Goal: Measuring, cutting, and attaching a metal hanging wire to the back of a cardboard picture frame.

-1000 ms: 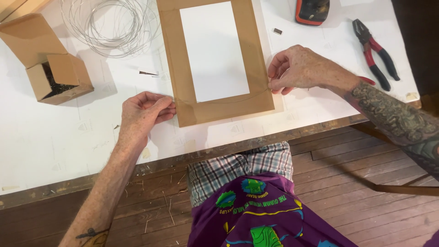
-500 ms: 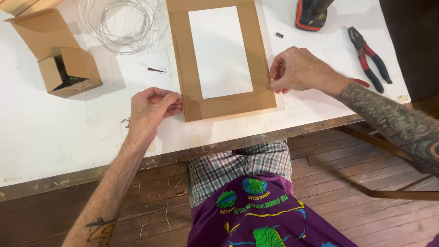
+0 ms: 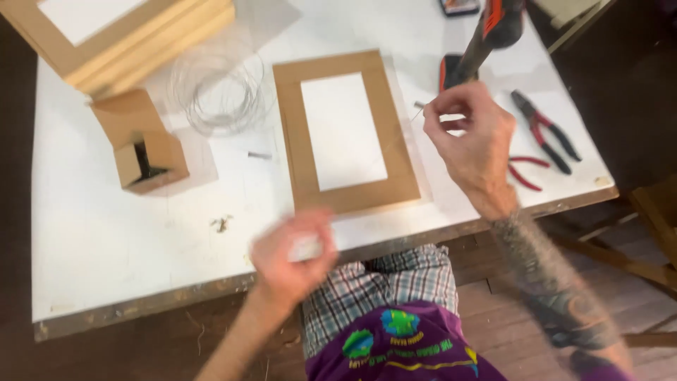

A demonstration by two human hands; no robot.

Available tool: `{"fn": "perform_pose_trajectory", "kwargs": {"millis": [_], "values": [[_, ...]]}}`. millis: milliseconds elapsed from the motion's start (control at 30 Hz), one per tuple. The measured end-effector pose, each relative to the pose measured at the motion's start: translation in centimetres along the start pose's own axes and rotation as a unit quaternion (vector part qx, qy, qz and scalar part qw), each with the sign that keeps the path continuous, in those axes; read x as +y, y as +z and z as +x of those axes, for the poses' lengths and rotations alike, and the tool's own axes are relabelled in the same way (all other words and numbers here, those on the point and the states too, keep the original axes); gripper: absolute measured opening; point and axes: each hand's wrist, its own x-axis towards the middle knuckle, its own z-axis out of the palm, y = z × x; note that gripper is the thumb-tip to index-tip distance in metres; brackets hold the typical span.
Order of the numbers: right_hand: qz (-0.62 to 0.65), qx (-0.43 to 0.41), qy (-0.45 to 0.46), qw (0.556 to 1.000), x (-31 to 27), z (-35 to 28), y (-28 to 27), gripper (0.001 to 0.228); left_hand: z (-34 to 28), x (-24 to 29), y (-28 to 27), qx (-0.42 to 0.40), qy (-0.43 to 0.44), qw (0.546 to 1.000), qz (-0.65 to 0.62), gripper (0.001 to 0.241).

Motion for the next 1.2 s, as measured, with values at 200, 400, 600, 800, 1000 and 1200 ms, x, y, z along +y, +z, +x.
{"fn": "perform_pose_trajectory", "kwargs": {"millis": [200,400,600,800,1000,1200], "values": [[0.191,0.161,-0.023,0.968,-3.4,0.6,-2.4,0.034,1.5,4.5,2.9,-0.177,0.387,0.899,0.102,0.007],[0.209,0.131,-0.142,0.959,-2.2,-2.0,-4.7,0.038,6.7,8.8,3.9,-0.153,0.116,0.975,-0.115,0.033],[0.165,0.053,-0.188,0.967,-3.0,-3.7,-4.9,0.023,8.7,9.8,5.9,-0.125,-0.227,0.890,-0.374,0.037],[0.116,0.082,-0.113,0.983,-2.9,-5.1,-4.3,0.018,6.4,6.8,9.2,-0.055,-0.254,0.883,-0.391,0.037],[0.065,0.082,-0.164,0.981,-0.8,-6.4,-5.4,0.008,6.7,7.2,10.3,-0.082,-0.239,0.886,-0.388,0.031],[0.066,0.086,-0.152,0.982,-0.8,-6.4,-5.1,0.008,7.1,7.9,10.2,-0.065,-0.183,0.933,-0.302,0.023]]}}
